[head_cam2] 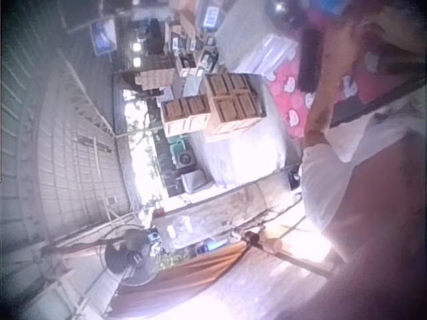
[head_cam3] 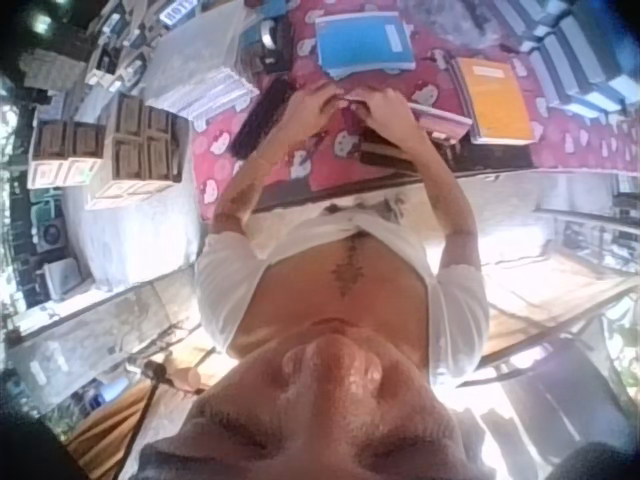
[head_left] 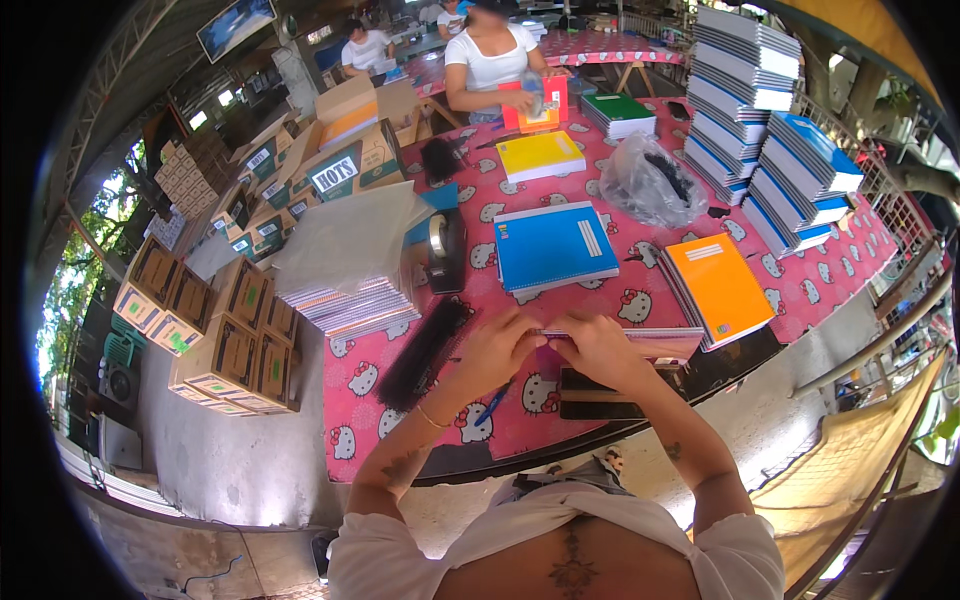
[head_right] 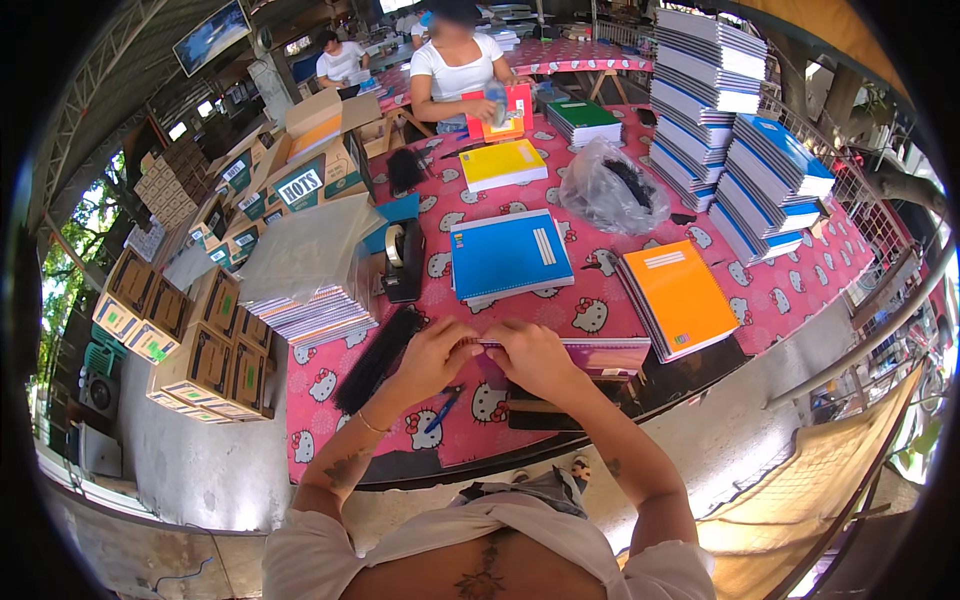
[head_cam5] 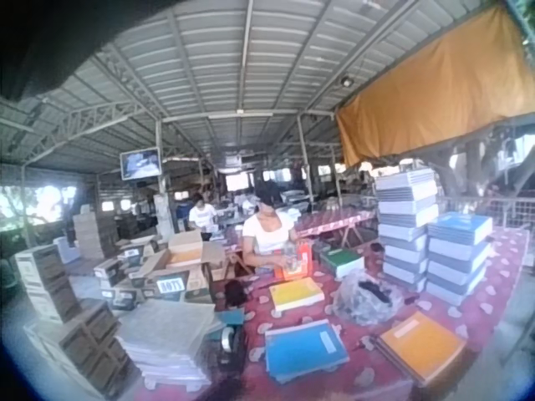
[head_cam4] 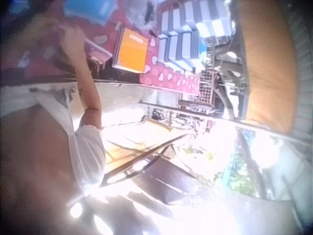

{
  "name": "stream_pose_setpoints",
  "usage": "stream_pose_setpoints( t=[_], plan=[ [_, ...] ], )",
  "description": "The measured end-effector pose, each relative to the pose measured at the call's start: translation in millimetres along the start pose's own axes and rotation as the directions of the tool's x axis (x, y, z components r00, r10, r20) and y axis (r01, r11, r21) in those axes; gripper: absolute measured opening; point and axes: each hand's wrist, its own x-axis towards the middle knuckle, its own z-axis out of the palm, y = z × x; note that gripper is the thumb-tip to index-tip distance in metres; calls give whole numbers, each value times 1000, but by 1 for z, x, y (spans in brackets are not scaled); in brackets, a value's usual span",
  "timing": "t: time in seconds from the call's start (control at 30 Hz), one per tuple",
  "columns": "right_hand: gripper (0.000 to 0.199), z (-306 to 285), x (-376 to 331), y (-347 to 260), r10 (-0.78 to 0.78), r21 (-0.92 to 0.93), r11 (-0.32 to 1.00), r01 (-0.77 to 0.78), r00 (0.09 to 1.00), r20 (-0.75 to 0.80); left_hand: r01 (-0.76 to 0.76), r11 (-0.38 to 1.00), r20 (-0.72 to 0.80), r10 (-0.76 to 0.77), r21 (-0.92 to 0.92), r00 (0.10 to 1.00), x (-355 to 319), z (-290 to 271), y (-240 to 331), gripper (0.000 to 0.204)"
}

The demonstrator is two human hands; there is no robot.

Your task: The person picks up several spiral notebooks from a table one at a time, checks their spines, and places them onto a stack.

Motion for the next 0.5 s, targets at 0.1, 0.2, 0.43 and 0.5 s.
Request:
stream_pose_setpoints(
  t=[0.1, 0.2, 0.43, 0.5],
  plan=[
    [24, -2, -1, 3, -15, 47, 999, 17, 1000, -27, 40, 997, -90, -34, 65, 995, 1, 1, 10, 24],
    [25, -1, -1, 13, -24, 57, 998, 22, 999, 32, 35, 992, -9, -34, 123, 999, 3, -7, 8, 19],
    [24, -18, -12, 3, -129, -192, 974, 121, 991, -26, -7, 992, 4, 7, 130, 1000, 2, -9, 9, 20],
    [24, -21, -16, 5, 85, -166, 984, -63, 989, 124, -6, 990, 89, -7, 140, 996, 6, -6, 12, 20]
  ],
)
